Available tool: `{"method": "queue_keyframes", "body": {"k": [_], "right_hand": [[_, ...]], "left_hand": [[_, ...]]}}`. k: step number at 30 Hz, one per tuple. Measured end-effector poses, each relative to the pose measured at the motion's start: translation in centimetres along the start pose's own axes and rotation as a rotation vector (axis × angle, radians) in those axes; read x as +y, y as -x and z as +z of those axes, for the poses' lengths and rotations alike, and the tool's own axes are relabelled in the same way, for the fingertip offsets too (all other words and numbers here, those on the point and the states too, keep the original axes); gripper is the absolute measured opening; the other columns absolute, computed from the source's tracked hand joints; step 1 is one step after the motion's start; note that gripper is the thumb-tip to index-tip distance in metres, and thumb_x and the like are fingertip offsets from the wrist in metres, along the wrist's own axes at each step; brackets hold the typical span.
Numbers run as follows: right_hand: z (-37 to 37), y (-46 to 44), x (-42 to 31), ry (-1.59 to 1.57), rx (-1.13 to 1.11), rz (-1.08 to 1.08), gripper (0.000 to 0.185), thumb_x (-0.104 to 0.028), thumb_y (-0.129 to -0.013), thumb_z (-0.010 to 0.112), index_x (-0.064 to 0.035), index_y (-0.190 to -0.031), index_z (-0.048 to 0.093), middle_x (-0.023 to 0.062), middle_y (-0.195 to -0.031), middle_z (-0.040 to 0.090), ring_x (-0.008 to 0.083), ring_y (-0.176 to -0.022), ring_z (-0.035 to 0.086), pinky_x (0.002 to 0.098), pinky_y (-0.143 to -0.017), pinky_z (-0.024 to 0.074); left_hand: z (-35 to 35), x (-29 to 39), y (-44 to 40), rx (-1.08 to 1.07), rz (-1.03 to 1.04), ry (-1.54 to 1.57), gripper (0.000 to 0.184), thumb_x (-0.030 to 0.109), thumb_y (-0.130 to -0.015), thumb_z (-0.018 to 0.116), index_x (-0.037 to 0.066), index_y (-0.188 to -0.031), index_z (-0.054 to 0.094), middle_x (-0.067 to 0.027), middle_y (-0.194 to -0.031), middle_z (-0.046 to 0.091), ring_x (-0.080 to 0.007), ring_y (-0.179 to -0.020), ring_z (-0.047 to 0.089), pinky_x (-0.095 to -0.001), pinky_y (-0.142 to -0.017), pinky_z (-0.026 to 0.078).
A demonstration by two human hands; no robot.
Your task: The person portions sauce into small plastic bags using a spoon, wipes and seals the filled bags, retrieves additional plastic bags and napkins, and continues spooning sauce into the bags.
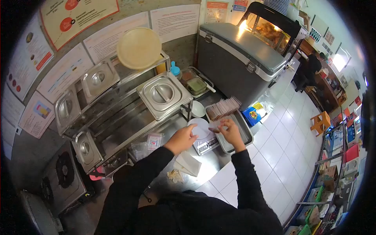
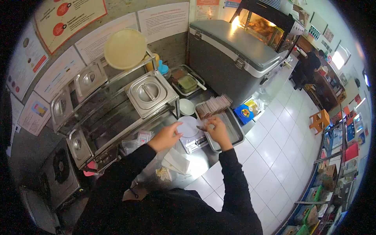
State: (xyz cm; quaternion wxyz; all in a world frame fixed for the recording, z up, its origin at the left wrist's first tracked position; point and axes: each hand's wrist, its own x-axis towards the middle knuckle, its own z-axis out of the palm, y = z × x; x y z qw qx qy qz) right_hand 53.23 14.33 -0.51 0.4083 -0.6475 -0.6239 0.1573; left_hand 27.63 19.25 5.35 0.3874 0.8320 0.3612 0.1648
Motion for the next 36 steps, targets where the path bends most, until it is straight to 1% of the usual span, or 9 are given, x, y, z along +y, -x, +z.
{"method": "queue_keyframes", "body": {"k": [4, 9, 13, 18, 22, 25, 27, 33, 36], "right_hand": [[-1.1, 3.4, -1.0, -0.052, 0.091, 0.096, 0.012, -0.015, -0.078, 0.066, -0.0035, -0.080, 0.065, 0.0126, -0.103, 0.061, 0.0251, -0.081, 0.060, 0.0301, -0.061, 0.0478], [-3.4, 7.0, -0.8, -0.127, 0.132, 0.205, 0.010, -0.014, -0.079, 0.066, -0.0033, -0.080, 0.065, 0.0106, -0.101, 0.060, 0.0203, -0.080, 0.060, 0.0280, -0.061, 0.0474], [-4.4, 7.3, -0.1, -0.144, 0.160, 0.254, 0.010, -0.013, -0.079, 0.066, -0.0030, -0.080, 0.065, 0.0094, -0.100, 0.060, 0.0160, -0.081, 0.059, 0.0262, -0.061, 0.0468], [-2.8, 2.7, -0.4, -0.049, 0.197, 0.163, 0.014, -0.017, -0.078, 0.067, -0.0032, -0.080, 0.065, 0.0136, -0.101, 0.060, 0.0259, -0.088, 0.059, 0.0331, -0.069, 0.0468], [0.8, -2.4, 0.4, 0.064, 0.361, -0.047, 0.015, -0.017, -0.077, 0.068, -0.0033, -0.079, 0.065, 0.0138, -0.100, 0.060, 0.0268, -0.090, 0.058, 0.0365, -0.073, 0.0464], [4.2, -5.2, 2.4, -0.171, 0.335, 0.112, 0.014, -0.017, -0.075, 0.069, -0.0042, -0.079, 0.068, 0.0157, -0.105, 0.059, 0.0297, -0.096, 0.057, 0.0392, -0.078, 0.0465], [6.3, -6.6, 4.7, -0.046, 0.328, 0.154, 0.014, -0.017, -0.078, 0.067, -0.0043, -0.082, 0.068, 0.0139, -0.116, 0.055, 0.0223, -0.097, 0.057, 0.0307, -0.076, 0.0470], [9.4, -8.2, 11.7, -0.183, 0.227, 0.489, 0.016, -0.022, -0.073, 0.067, -0.0080, -0.079, 0.072, 0.0165, -0.089, 0.066, 0.0272, -0.082, 0.064, 0.0328, -0.077, 0.0491], [9.2, -8.2, 10.9, -0.252, 0.231, 0.487, 0.018, -0.022, -0.072, 0.067, -0.0064, -0.080, 0.071, 0.0150, -0.084, 0.066, 0.0290, -0.076, 0.064, 0.0343, -0.074, 0.0499]], "left_hand": [[6.3, -7.9, -9.6, 0.031, 0.080, -0.273, 0.053, 0.016, -0.082, 0.054, 0.000, -0.130, 0.037, -0.0229, -0.091, 0.063, -0.0365, -0.084, 0.061, -0.0447, -0.075, 0.048], [7.9, -9.1, -13.6, 0.039, -0.144, -0.515, 0.028, 0.009, -0.086, 0.040, -0.002, -0.111, 0.047, -0.0217, -0.084, 0.064, -0.0376, -0.080, 0.063, -0.0468, -0.070, 0.049], [6.5, -6.8, -11.2, 0.104, -0.074, -0.388, 0.022, 0.008, -0.086, 0.039, -0.004, -0.102, 0.048, -0.0252, -0.076, 0.061, -0.0402, -0.075, 0.061, -0.0503, -0.065, 0.047], [6.9, -5.2, -6.0, 0.083, -0.070, -0.317, 0.017, 0.014, -0.090, 0.041, 0.003, -0.101, 0.048, -0.0242, -0.073, 0.060, -0.0425, -0.069, 0.059, -0.0514, -0.062, 0.045], [6.9, -5.4, -3.1, -0.010, -0.066, -0.174, 0.027, 0.020, -0.088, 0.048, 0.004, -0.109, 0.049, -0.0227, -0.074, 0.061, -0.0415, -0.076, 0.060, -0.0501, -0.067, 0.046], [4.8, -4.3, -1.4, -0.007, -0.061, -0.164, 0.038, 0.025, -0.085, 0.054, 0.005, -0.118, 0.048, -0.0233, -0.076, 0.062, -0.0408, -0.078, 0.060, -0.0483, -0.070, 0.047], [2.4, -3.4, -0.1, 0.002, -0.079, -0.161, 0.044, 0.027, -0.084, 0.057, 0.006, -0.121, 0.047, -0.0236, -0.077, 0.062, -0.0408, -0.079, 0.060, -0.0475, -0.071, 0.047], [-6.2, -0.3, 7.2, -0.034, -0.015, 0.074, 0.045, 0.030, -0.083, 0.063, 0.005, -0.119, 0.053, -0.0097, -0.068, 0.058, -0.0176, -0.055, 0.053, -0.0302, -0.053, 0.042], [-9.7, 1.3, 12.0, -0.036, -0.096, 0.070, 0.042, 0.025, -0.084, 0.063, 0.003, -0.119, 0.053, -0.0059, -0.072, 0.058, -0.0110, -0.058, 0.052, -0.0266, -0.053, 0.041]]}}
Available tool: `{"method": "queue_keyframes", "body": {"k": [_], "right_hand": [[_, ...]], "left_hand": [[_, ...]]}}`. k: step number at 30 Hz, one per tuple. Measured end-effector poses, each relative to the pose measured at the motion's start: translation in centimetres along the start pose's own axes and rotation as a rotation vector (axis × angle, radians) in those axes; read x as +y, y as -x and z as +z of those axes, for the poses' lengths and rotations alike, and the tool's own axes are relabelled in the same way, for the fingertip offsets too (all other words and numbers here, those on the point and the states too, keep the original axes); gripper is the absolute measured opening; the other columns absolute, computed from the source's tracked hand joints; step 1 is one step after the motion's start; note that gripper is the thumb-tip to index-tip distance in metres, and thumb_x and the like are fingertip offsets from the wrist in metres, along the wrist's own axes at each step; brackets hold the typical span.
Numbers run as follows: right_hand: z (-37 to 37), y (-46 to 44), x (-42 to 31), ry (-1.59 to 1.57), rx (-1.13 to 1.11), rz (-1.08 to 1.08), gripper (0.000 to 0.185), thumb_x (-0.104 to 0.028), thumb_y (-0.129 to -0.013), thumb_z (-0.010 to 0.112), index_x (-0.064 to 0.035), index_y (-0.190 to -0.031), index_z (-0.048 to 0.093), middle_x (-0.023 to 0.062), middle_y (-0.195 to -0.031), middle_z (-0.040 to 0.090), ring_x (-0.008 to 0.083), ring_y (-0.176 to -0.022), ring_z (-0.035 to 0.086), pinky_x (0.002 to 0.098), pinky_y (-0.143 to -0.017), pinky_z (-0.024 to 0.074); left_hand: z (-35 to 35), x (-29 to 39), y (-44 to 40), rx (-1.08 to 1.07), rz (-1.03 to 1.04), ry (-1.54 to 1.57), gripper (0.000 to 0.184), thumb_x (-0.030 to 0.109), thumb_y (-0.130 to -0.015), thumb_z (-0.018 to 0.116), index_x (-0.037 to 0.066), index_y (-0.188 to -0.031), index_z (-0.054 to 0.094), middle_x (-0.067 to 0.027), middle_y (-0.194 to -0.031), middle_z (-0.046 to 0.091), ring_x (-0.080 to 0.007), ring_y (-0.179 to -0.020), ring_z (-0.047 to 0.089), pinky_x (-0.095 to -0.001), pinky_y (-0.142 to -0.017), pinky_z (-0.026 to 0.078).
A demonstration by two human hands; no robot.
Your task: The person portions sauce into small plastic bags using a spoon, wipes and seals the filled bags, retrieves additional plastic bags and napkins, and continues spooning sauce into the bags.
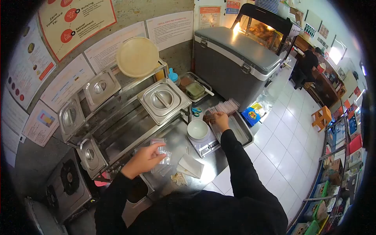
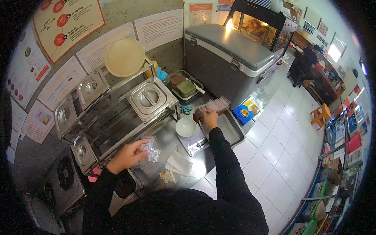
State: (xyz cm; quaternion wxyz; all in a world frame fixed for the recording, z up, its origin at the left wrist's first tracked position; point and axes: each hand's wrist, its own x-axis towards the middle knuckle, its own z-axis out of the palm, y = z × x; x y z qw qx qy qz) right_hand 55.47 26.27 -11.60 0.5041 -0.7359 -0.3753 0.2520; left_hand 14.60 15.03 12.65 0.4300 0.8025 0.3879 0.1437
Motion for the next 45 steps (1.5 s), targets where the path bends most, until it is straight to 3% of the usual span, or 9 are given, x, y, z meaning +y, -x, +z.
{"method": "queue_keyframes", "body": {"k": [6, 9, 15, 21, 27, 31, 34, 39, 45], "right_hand": [[-0.9, 2.9, -4.3, 0.575, 0.179, -0.502, 0.014, -0.020, -0.074, 0.066, -0.0099, -0.081, 0.072, 0.0136, -0.095, 0.063, 0.0330, -0.091, 0.057, 0.0423, -0.078, 0.0481], [-1.4, 4.2, -5.9, 0.626, 0.215, -0.558, 0.016, -0.020, -0.073, 0.064, -0.0056, -0.079, 0.069, 0.0167, -0.099, 0.059, 0.0358, -0.096, 0.053, 0.0447, -0.078, 0.0467], [-0.5, 3.0, -4.7, 0.557, 0.118, -0.193, 0.020, -0.025, -0.075, 0.064, -0.0068, -0.080, 0.070, 0.0165, -0.086, 0.065, 0.0355, -0.083, 0.061, 0.0435, -0.075, 0.0495], [-0.7, 2.3, -4.3, 0.780, 0.138, -0.376, 0.024, -0.026, -0.076, 0.063, -0.0028, -0.079, 0.069, 0.0189, -0.081, 0.065, 0.0351, -0.076, 0.062, 0.0425, -0.071, 0.0503], [-1.1, 0.9, -4.0, 0.560, 0.212, -0.333, 0.020, -0.017, -0.075, 0.059, 0.0010, -0.073, 0.067, 0.0227, -0.077, 0.062, 0.0370, -0.072, 0.062, 0.0427, -0.068, 0.0501], [-2.2, 0.3, -4.7, 0.514, 0.170, -0.257, 0.019, -0.017, -0.074, 0.060, 0.0010, -0.074, 0.067, 0.0227, -0.078, 0.063, 0.0364, -0.074, 0.062, 0.0431, -0.069, 0.0500], [-2.6, -0.9, -3.4, 0.511, 0.224, -0.367, 0.019, -0.017, -0.073, 0.061, 0.0012, -0.074, 0.067, 0.0225, -0.075, 0.063, 0.0366, -0.072, 0.062, 0.0431, -0.069, 0.0501], [-2.6, -1.5, -2.7, 0.491, 0.129, -0.280, 0.019, -0.017, -0.071, 0.062, 0.0010, -0.075, 0.068, 0.0219, -0.075, 0.063, 0.0364, -0.074, 0.063, 0.0422, -0.071, 0.0503], [-2.9, -1.1, -2.6, 0.467, 0.205, -0.204, 0.021, -0.019, -0.071, 0.062, 0.0008, -0.074, 0.067, 0.0220, -0.075, 0.064, 0.0353, -0.073, 0.063, 0.0422, -0.070, 0.0505]], "left_hand": [[-1.1, -1.6, 8.4, 0.169, -0.141, 0.193, 0.037, 0.014, -0.085, 0.061, 0.001, -0.119, 0.052, -0.0005, -0.073, 0.055, -0.0057, -0.063, 0.048, -0.0224, -0.057, 0.040], [-0.3, -3.2, 11.2, 0.277, -0.146, 0.286, 0.038, 0.012, -0.087, 0.059, 0.000, -0.121, 0.049, -0.0002, -0.076, 0.055, -0.0064, -0.065, 0.050, -0.0215, -0.059, 0.041], [1.2, -4.0, 14.8, 0.439, -0.135, 0.436, 0.039, 0.017, -0.091, 0.055, 0.000, -0.125, 0.046, -0.0037, -0.079, 0.055, -0.0091, -0.069, 0.052, -0.0216, -0.061, 0.043], [1.7, -4.4, 17.0, 0.535, -0.120, 0.504, 0.042, 0.024, -0.091, 0.055, 0.001, -0.125, 0.046, -0.0041, -0.079, 0.056, -0.0075, -0.064, 0.050, -0.0202, -0.058, 0.042], [0.9, -4.0, 17.3, 0.531, -0.185, 0.500, 0.044, 0.024, -0.091, 0.057, -0.001, -0.125, 0.045, -0.0042, -0.082, 0.055, -0.0078, -0.071, 0.051, -0.0202, -0.062, 0.042], [0.7, -4.3, 17.2, 0.531, -0.155, 0.518, 0.046, 0.025, -0.090, 0.057, -0.001, -0.126, 0.045, -0.0042, -0.082, 0.055, -0.0079, -0.072, 0.051, -0.0201, -0.061, 0.042], [0.8, -4.7, 17.2, 0.512, -0.162, 0.533, 0.047, 0.025, -0.090, 0.058, -0.001, -0.126, 0.044, -0.0043, -0.082, 0.055, -0.0081, -0.072, 0.051, -0.0201, -0.061, 0.042], [1.1, -4.7, 16.8, 0.502, -0.148, 0.564, 0.047, 0.025, -0.090, 0.058, -0.001, -0.126, 0.044, -0.0045, -0.083, 0.055, -0.0085, -0.074, 0.052, -0.0201, -0.062, 0.042], [1.2, -4.6, 16.6, 0.486, -0.143, 0.536, 0.046, 0.024, -0.090, 0.058, -0.001, -0.125, 0.045, -0.0045, -0.083, 0.055, -0.0088, -0.075, 0.052, -0.0203, -0.064, 0.042]]}}
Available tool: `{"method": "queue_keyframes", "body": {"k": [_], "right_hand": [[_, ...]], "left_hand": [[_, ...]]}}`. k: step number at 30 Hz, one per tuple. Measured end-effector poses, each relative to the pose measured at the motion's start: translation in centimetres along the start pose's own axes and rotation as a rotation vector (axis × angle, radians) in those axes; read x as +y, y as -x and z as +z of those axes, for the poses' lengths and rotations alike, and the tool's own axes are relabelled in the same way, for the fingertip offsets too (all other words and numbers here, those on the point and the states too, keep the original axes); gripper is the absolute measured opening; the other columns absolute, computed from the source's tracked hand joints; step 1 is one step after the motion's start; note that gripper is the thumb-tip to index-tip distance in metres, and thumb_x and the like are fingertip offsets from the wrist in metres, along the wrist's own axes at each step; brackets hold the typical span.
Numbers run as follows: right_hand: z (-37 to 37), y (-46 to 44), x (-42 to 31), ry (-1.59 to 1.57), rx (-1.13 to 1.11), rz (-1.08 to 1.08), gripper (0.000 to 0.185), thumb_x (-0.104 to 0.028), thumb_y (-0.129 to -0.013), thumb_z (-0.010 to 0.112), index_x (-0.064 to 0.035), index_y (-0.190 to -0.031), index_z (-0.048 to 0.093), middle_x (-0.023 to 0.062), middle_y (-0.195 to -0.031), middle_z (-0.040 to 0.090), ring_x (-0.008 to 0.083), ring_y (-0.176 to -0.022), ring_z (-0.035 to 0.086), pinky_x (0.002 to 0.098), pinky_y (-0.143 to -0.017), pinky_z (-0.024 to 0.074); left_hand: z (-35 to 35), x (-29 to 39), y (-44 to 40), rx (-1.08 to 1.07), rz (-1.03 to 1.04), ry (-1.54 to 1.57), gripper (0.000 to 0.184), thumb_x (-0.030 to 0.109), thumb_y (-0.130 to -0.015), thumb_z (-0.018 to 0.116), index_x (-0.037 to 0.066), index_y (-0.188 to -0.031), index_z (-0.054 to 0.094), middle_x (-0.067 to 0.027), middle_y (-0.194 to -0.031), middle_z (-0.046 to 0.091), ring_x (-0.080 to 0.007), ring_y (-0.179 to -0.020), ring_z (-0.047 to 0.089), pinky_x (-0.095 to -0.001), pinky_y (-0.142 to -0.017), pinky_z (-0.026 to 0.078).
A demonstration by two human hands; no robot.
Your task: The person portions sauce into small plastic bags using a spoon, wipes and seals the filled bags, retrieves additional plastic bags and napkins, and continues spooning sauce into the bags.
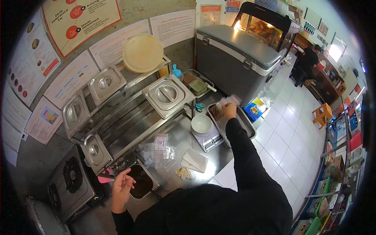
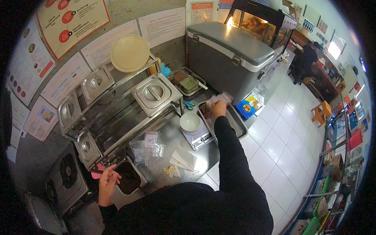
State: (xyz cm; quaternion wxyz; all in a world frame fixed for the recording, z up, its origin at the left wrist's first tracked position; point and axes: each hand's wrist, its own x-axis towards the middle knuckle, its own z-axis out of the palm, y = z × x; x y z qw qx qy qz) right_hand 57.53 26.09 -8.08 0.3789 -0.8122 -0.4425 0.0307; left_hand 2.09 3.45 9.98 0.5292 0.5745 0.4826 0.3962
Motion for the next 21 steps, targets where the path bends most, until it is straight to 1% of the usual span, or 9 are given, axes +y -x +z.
{"method": "queue_keyframes", "body": {"k": [7, 9, 10, 11, 12, 13, 15, 18, 21], "right_hand": [[0.3, 0.4, -0.3, 0.078, -0.126, -0.058, 0.019, -0.017, -0.070, 0.063, -0.0009, -0.078, 0.067, 0.0198, -0.077, 0.064, 0.0337, -0.075, 0.063, 0.0415, -0.073, 0.0490], [-0.4, 1.5, -1.4, 0.130, 0.325, -0.285, 0.021, -0.020, -0.073, 0.061, -0.0022, -0.082, 0.068, 0.0188, -0.081, 0.064, 0.0334, -0.078, 0.062, 0.0410, -0.079, 0.0470], [-1.0, 1.6, -2.2, 0.127, 0.325, -0.288, 0.021, -0.020, -0.073, 0.061, -0.0022, -0.082, 0.068, 0.0188, -0.081, 0.064, 0.0334, -0.078, 0.062, 0.0410, -0.079, 0.0470], [-1.7, 1.6, -3.1, 0.136, 0.352, -0.400, 0.022, -0.022, -0.074, 0.060, -0.0035, -0.083, 0.068, 0.0185, -0.083, 0.065, 0.0333, -0.079, 0.062, 0.0408, -0.081, 0.0461], [-1.9, 1.5, -3.5, 0.144, 0.379, -0.512, 0.023, -0.023, -0.075, 0.059, -0.0049, -0.085, 0.069, 0.0181, -0.085, 0.065, 0.0333, -0.080, 0.062, 0.0405, -0.083, 0.0452], [-1.2, 1.2, -3.4, 0.144, 0.379, -0.514, 0.023, -0.023, -0.075, 0.059, -0.0049, -0.085, 0.069, 0.0181, -0.085, 0.065, 0.0333, -0.080, 0.062, 0.0405, -0.083, 0.0452], [0.4, 1.0, -3.2, -0.005, -0.174, -0.307, 0.025, -0.026, -0.077, 0.056, -0.0051, -0.084, 0.069, 0.0176, -0.085, 0.065, 0.0351, -0.081, 0.061, 0.0429, -0.080, 0.0462], [2.8, 1.3, -2.6, -0.023, -0.343, -0.219, 0.027, -0.026, -0.078, 0.054, -0.0041, -0.085, 0.068, 0.0177, -0.088, 0.065, 0.0365, -0.085, 0.061, 0.0452, -0.078, 0.0465], [3.4, 1.5, -3.2, 0.050, -0.397, -0.184, 0.030, -0.025, -0.080, 0.052, 0.0012, -0.086, 0.066, 0.0241, -0.092, 0.063, 0.0402, -0.086, 0.060, 0.0456, -0.078, 0.0470]], "left_hand": [[0.1, -0.4, 0.1, -0.014, 0.018, 0.021, 0.044, 0.023, -0.091, 0.057, -0.001, -0.125, 0.045, -0.0046, -0.084, 0.055, -0.0094, -0.076, 0.052, -0.0206, -0.064, 0.043], [0.2, -0.4, 0.2, -0.017, 0.017, 0.020, 0.044, 0.023, -0.091, 0.056, -0.001, -0.125, 0.045, -0.0046, -0.084, 0.055, -0.0095, -0.076, 0.053, -0.0206, -0.064, 0.043], [0.2, -0.5, 0.2, -0.014, 0.035, -0.001, 0.043, 0.024, -0.091, 0.056, -0.001, -0.125, 0.045, -0.0052, -0.082, 0.056, -0.0093, -0.072, 0.052, -0.0212, -0.063, 0.043], [0.2, -0.5, 0.1, -0.011, 0.053, -0.022, 0.043, 0.025, -0.091, 0.055, 0.000, -0.125, 0.046, -0.0057, -0.081, 0.057, -0.0092, -0.067, 0.051, -0.0217, -0.061, 0.043], [0.2, -0.5, 0.1, -0.008, 0.055, -0.022, 0.043, 0.025, -0.091, 0.055, 0.000, -0.125, 0.046, -0.0057, -0.081, 0.057, -0.0092, -0.067, 0.051, -0.0217, -0.061, 0.043], [0.2, -0.6, 0.2, -0.005, 0.048, -0.020, 0.043, 0.025, -0.091, 0.055, 0.000, -0.125, 0.045, -0.0057, -0.082, 0.057, -0.0091, -0.068, 0.051, -0.0217, -0.061, 0.043], [0.2, -0.7, 0.2, -0.003, 0.038, -0.017, 0.044, 0.025, -0.091, 0.055, 0.000, -0.125, 0.045, -0.0057, -0.082, 0.057, -0.0091, -0.068, 0.051, -0.0217, -0.061, 0.043], [0.4, -0.8, 0.2, 0.000, 0.040, 0.015, 0.044, 0.025, -0.091, 0.055, 0.000, -0.125, 0.045, -0.0059, -0.083, 0.056, -0.0095, -0.069, 0.052, -0.0218, -0.061, 0.044], [0.5, -0.4, 0.1, -0.007, 0.039, -0.025, 0.044, 0.025, -0.091, 0.055, 0.000, -0.125, 0.045, -0.0059, -0.083, 0.056, -0.0101, -0.070, 0.052, -0.0220, -0.061, 0.044]]}}
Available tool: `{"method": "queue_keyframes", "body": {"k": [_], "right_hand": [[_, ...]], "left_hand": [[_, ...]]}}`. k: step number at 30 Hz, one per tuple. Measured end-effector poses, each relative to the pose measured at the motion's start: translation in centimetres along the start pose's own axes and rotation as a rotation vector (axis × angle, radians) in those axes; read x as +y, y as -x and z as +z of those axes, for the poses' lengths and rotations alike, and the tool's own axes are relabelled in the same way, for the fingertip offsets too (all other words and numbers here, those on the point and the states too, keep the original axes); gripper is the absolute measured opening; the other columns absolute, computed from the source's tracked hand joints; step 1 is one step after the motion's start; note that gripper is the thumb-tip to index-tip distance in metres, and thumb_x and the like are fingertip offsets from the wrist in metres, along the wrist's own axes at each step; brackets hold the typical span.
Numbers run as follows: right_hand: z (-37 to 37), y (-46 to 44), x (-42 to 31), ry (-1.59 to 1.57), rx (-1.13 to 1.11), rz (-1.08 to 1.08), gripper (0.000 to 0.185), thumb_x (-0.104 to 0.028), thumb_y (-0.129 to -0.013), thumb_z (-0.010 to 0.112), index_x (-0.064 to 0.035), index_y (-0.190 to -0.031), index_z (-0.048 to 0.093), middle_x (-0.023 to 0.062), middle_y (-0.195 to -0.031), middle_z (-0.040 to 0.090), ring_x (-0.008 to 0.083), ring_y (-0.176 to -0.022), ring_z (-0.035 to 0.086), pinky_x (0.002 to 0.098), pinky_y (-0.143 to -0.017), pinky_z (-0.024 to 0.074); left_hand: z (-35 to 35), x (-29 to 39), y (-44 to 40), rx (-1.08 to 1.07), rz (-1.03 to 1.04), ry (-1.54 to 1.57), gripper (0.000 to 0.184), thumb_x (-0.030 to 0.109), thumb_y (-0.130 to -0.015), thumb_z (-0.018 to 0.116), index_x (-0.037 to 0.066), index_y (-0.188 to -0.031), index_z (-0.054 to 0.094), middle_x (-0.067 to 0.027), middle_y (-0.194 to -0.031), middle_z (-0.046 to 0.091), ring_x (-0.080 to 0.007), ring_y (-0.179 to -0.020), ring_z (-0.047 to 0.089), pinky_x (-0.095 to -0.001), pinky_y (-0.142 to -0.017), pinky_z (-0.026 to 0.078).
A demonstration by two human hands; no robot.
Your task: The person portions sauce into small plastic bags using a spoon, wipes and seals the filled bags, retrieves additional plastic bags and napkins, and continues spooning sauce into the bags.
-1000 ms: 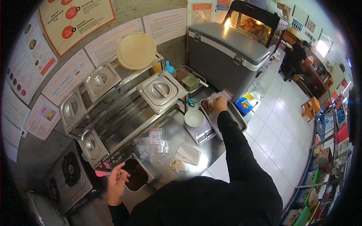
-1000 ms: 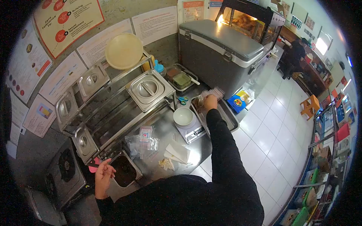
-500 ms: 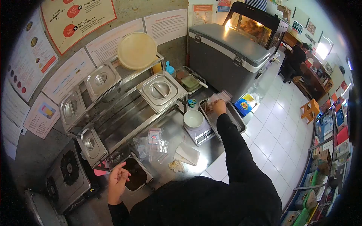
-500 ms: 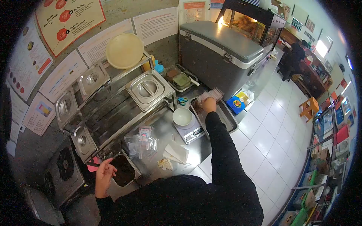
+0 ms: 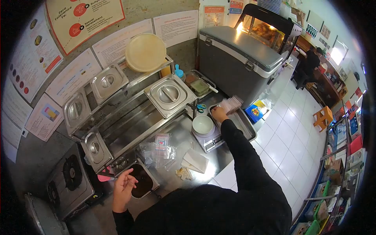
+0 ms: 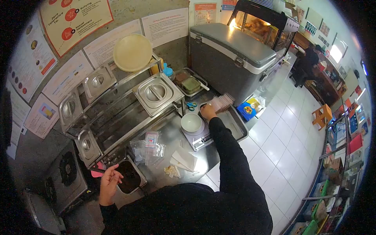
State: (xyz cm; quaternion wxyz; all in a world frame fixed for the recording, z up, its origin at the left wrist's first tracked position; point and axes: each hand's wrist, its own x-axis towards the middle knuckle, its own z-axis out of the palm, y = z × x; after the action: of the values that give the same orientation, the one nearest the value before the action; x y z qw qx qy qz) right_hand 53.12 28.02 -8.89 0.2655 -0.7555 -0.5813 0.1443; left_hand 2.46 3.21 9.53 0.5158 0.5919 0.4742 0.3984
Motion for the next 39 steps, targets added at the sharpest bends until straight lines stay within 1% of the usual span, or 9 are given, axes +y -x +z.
{"method": "queue_keyframes", "body": {"k": [8, 10, 14, 16, 25, 29, 32, 37, 39], "right_hand": [[1.6, -1.5, -0.3, 0.133, -0.074, -0.041, 0.032, -0.023, -0.082, 0.048, 0.0043, -0.084, 0.064, 0.0288, -0.093, 0.060, 0.0423, -0.090, 0.058, 0.0471, -0.080, 0.0459], [0.6, -1.2, -1.7, 0.144, -0.178, 0.007, 0.046, -0.036, -0.085, 0.048, 0.0073, -0.092, 0.063, 0.0300, -0.103, 0.058, 0.0427, -0.098, 0.056, 0.0443, -0.086, 0.0442], [-0.5, 0.0, -3.9, 0.189, -0.248, -0.027, 0.054, -0.043, -0.088, 0.045, 0.0080, -0.096, 0.061, 0.0308, -0.105, 0.057, 0.0431, -0.100, 0.055, 0.0443, -0.087, 0.0436], [1.1, -0.8, -3.4, 0.078, -0.185, 0.123, 0.064, -0.050, -0.089, 0.040, 0.0094, -0.097, 0.061, 0.0317, -0.104, 0.057, 0.0433, -0.102, 0.055, 0.0442, -0.088, 0.0430], [0.3, -1.6, -2.8, 0.095, -0.220, 0.107, 0.072, -0.054, -0.090, 0.035, 0.0134, -0.092, 0.061, 0.0329, -0.097, 0.059, 0.0431, -0.096, 0.057, 0.0458, -0.086, 0.0437], [-1.1, -1.1, -2.9, 0.054, -0.231, 0.186, 0.066, -0.053, -0.089, 0.038, 0.0084, -0.091, 0.063, 0.0289, -0.090, 0.062, 0.0418, -0.090, 0.059, 0.0452, -0.082, 0.0451], [-3.5, -0.3, -3.1, -0.046, -0.148, 0.034, 0.052, -0.046, -0.088, 0.047, 0.0025, -0.091, 0.065, 0.0241, -0.088, 0.064, 0.0387, -0.086, 0.061, 0.0437, -0.078, 0.0461], [-6.9, -1.8, 0.5, -0.283, 0.251, 0.048, 0.030, -0.027, -0.080, 0.060, -0.0003, -0.094, 0.066, 0.0210, -0.088, 0.065, 0.0356, -0.084, 0.062, 0.0423, -0.075, 0.0477], [-7.4, -2.7, 3.6, -0.178, 0.309, 0.056, 0.031, -0.029, -0.078, 0.063, -0.0024, -0.094, 0.067, 0.0182, -0.086, 0.066, 0.0328, -0.083, 0.063, 0.0404, -0.075, 0.0486]], "left_hand": [[-0.2, -0.2, 0.7, 0.041, -0.060, -0.016, 0.043, 0.026, -0.092, 0.055, 0.000, -0.126, 0.045, -0.0057, -0.082, 0.056, -0.0100, -0.069, 0.052, -0.0231, -0.062, 0.044], [0.0, 0.0, 0.6, 0.029, -0.049, -0.019, 0.043, 0.025, -0.092, 0.054, 0.000, -0.126, 0.045, -0.0056, -0.082, 0.056, -0.0098, -0.068, 0.052, -0.0230, -0.063, 0.044], [0.6, 0.3, 0.3, 0.026, -0.065, -0.044, 0.044, 0.026, -0.092, 0.054, 0.000, -0.126, 0.045, -0.0053, -0.083, 0.056, -0.0095, -0.068, 0.052, -0.0225, -0.063, 0.043], [0.5, -0.1, 0.3, 0.022, -0.048, -0.028, 0.043, 0.026, -0.092, 0.054, 0.001, -0.126, 0.045, -0.0052, -0.083, 0.056, -0.0093, -0.068, 0.051, -0.0222, -0.062, 0.042], [0.2, 0.2, 1.3, 0.065, -0.127, 0.012, 0.043, 0.022, -0.091, 0.057, -0.002, -0.125, 0.045, -0.0054, -0.084, 0.057, -0.0090, -0.070, 0.051, -0.0208, -0.064, 0.042], [0.4, -0.1, 1.1, 0.042, -0.110, 0.011, 0.044, 0.023, -0.091, 0.057, -0.001, -0.126, 0.045, -0.0052, -0.084, 0.057, -0.0088, -0.069, 0.051, -0.0209, -0.064, 0.042], [1.0, 0.8, 0.8, 0.053, -0.114, -0.012, 0.044, 0.023, -0.091, 0.057, -0.001, -0.125, 0.045, -0.0053, -0.084, 0.057, -0.0088, -0.069, 0.051, -0.0211, -0.064, 0.042], [0.8, 0.6, 0.4, 0.045, -0.107, -0.013, 0.043, 0.023, -0.091, 0.057, -0.002, -0.124, 0.045, -0.0055, -0.083, 0.057, -0.0086, -0.069, 0.051, -0.0209, -0.063, 0.042], [0.7, 0.4, 0.3, 0.036, -0.098, -0.003, 0.043, 0.022, -0.091, 0.057, -0.002, -0.124, 0.045, -0.0055, -0.083, 0.057, -0.0085, -0.070, 0.051, -0.0208, -0.063, 0.042]]}}
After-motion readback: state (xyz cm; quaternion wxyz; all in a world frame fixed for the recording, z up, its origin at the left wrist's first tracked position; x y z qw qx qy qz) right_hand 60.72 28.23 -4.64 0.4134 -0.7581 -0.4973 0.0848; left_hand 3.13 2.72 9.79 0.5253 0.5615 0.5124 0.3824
